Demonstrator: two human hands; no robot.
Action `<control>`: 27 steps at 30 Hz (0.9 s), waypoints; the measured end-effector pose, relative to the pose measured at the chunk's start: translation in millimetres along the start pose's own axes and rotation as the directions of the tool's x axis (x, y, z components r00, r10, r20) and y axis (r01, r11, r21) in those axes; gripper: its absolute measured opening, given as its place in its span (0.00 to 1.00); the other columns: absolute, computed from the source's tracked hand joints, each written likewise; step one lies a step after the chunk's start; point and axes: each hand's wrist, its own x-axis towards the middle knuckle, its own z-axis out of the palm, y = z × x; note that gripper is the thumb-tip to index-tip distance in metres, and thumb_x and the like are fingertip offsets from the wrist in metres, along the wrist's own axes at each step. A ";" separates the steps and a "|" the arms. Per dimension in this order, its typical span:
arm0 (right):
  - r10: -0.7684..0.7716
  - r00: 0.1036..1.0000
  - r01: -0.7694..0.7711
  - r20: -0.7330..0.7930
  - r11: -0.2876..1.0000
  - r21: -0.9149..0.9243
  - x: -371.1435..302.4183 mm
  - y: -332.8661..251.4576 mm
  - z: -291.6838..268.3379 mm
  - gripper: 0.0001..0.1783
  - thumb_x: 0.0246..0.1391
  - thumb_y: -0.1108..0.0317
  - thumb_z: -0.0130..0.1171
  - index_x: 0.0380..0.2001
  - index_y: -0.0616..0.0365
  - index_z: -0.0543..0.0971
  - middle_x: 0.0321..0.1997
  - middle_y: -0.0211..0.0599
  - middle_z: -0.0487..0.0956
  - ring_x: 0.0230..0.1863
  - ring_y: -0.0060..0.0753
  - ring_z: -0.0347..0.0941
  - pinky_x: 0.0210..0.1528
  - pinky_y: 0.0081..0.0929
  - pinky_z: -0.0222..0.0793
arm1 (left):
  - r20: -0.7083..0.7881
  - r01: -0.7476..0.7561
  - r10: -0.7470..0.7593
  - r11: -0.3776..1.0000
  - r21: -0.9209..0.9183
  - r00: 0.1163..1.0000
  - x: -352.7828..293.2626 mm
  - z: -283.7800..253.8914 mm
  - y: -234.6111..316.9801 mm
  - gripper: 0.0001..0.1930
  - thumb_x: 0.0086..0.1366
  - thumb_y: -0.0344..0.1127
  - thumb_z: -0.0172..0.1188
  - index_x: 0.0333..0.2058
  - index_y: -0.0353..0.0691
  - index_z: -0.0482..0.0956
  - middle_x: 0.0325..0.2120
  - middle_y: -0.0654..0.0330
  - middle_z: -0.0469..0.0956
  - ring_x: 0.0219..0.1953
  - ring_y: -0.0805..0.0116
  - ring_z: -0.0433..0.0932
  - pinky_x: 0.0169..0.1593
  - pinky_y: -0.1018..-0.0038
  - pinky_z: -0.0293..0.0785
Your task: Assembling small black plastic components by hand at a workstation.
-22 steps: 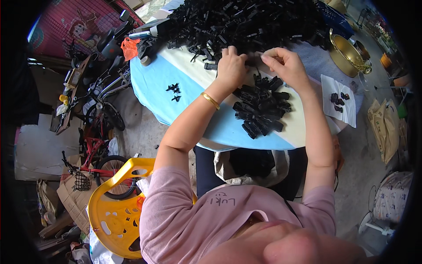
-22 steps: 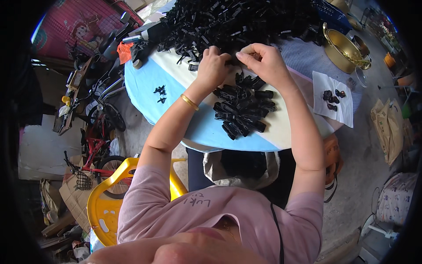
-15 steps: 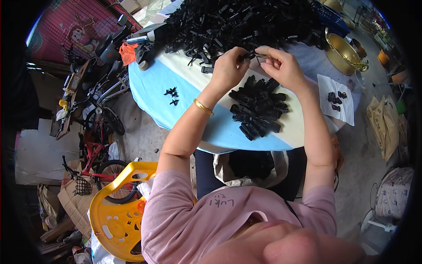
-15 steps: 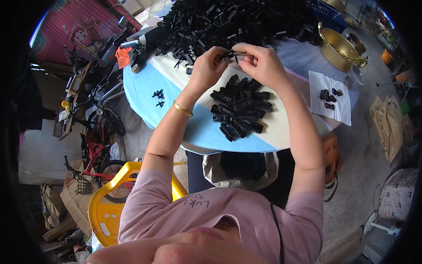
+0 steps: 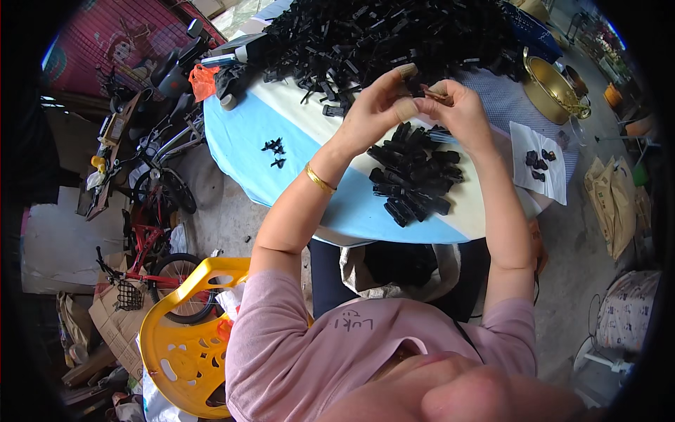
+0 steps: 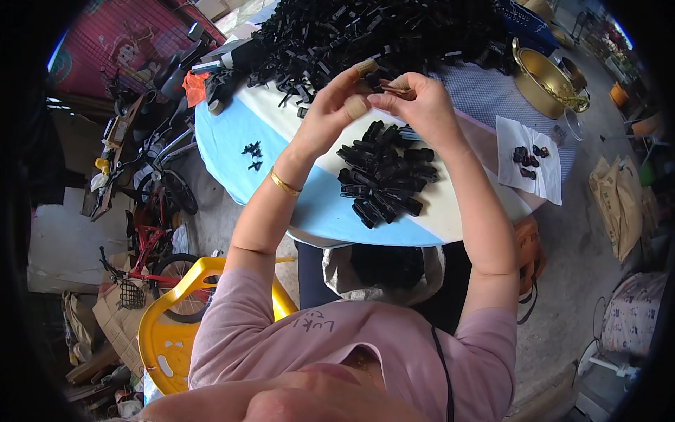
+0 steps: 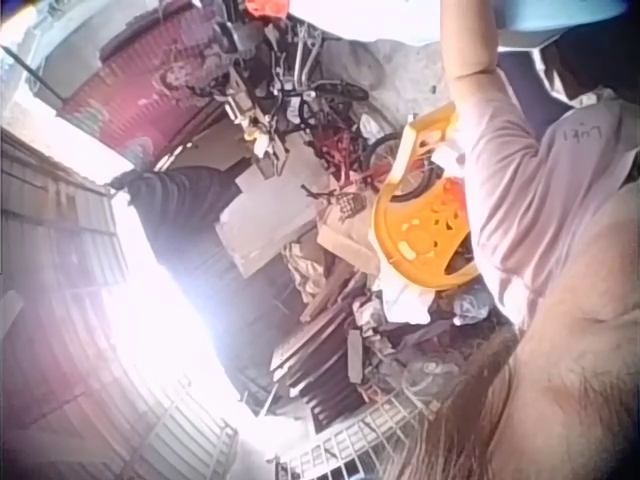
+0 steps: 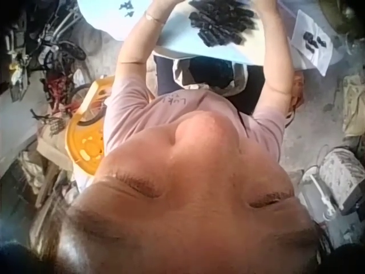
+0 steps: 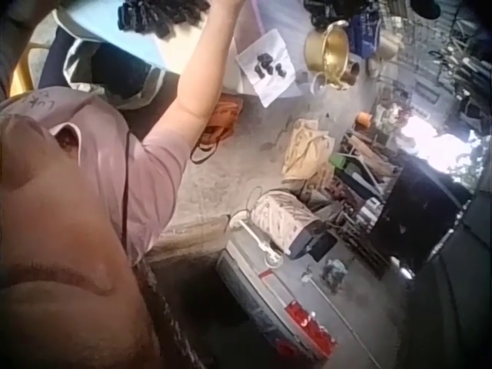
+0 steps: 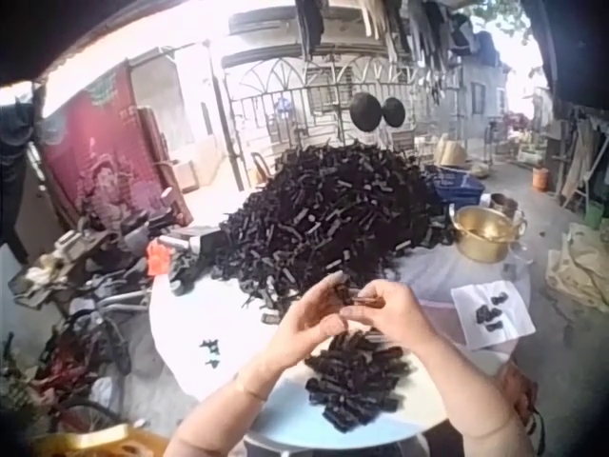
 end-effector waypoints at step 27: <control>0.069 0.993 -0.081 0.100 0.989 0.123 -3.7 -4.4 8.5 0.07 0.55 0.69 0.49 0.30 0.60 0.75 0.19 0.23 0.70 0.14 0.06 0.52 0.15 0.06 0.44 | -0.166 -0.181 0.241 0.933 0.310 0.956 -6.2 8.1 -10.7 0.13 0.54 0.28 0.60 0.37 0.31 0.69 0.29 0.58 0.76 0.34 0.74 0.76 0.39 0.78 0.72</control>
